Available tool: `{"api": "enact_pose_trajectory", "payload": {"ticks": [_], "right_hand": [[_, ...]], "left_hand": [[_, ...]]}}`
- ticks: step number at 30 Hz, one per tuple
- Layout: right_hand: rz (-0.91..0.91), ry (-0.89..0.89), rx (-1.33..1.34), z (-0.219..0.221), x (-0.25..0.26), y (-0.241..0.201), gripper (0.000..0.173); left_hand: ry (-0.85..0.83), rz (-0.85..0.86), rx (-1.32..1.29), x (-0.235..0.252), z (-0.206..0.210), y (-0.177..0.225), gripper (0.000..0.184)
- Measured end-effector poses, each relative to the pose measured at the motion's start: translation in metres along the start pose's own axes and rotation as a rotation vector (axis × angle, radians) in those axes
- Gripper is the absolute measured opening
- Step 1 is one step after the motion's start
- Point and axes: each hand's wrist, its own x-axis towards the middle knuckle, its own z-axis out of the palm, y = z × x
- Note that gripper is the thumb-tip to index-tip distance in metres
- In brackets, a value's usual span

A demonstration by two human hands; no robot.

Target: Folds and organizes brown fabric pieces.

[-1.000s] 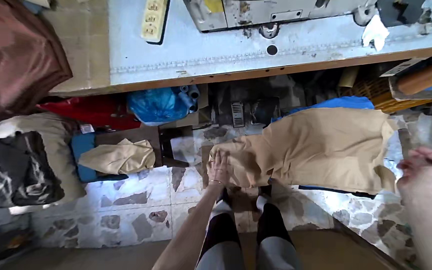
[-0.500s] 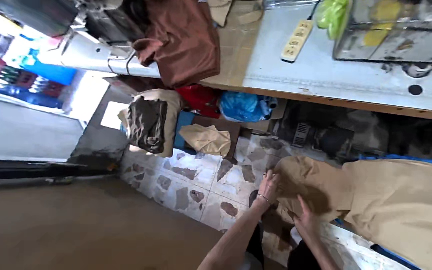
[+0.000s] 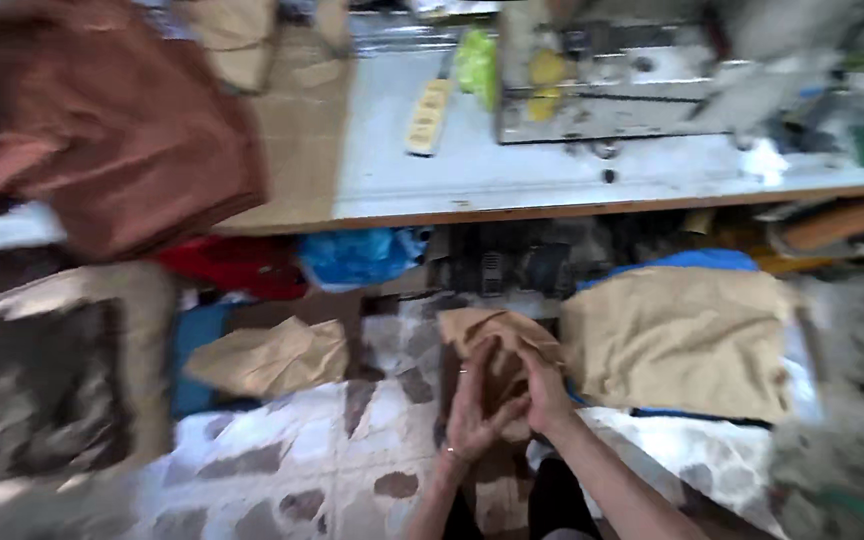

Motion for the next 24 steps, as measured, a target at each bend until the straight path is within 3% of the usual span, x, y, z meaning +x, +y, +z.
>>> {"api": "enact_pose_trajectory", "payload": {"ticks": [3, 6, 8, 11, 13, 17, 20, 24], "right_hand": [[0.067, -0.008, 0.229, -0.030, 0.009, -0.025, 0.045], [0.096, -0.020, 0.311, -0.061, 0.021, -0.052, 0.051], [0.083, -0.060, 0.295, -0.080, 0.022, -0.069, 0.054], [-0.030, -0.121, 0.267, -0.113, 0.023, -0.091, 0.059], [-0.141, -0.128, 0.309, -0.143, 0.027, -0.121, 0.054], [-0.331, 0.054, 0.442, -0.219, 0.035, -0.169, 0.032], [-0.389, 0.151, 0.579, -0.283, 0.036, -0.158, 0.029], [-0.265, 0.346, 0.554, -0.346, 0.050, -0.099, 0.032]], "left_hand": [[0.041, 0.115, 0.282, 0.029, 0.017, 0.003, 0.066], [-0.032, 0.179, 0.428, 0.056, 0.034, 0.017, 0.065], [-0.037, 0.132, 0.443, 0.069, 0.051, 0.030, 0.064], [-0.022, 0.044, 0.524, 0.095, 0.075, 0.055, 0.045], [-0.063, 0.055, 0.597, 0.116, 0.085, 0.064, 0.041], [-0.046, 0.240, 0.588, 0.150, 0.119, 0.086, 0.034], [-0.099, 0.331, 0.552, 0.147, 0.159, 0.089, 0.035], [-0.266, 0.339, 0.627, 0.113, 0.201, 0.057, 0.042]]}}
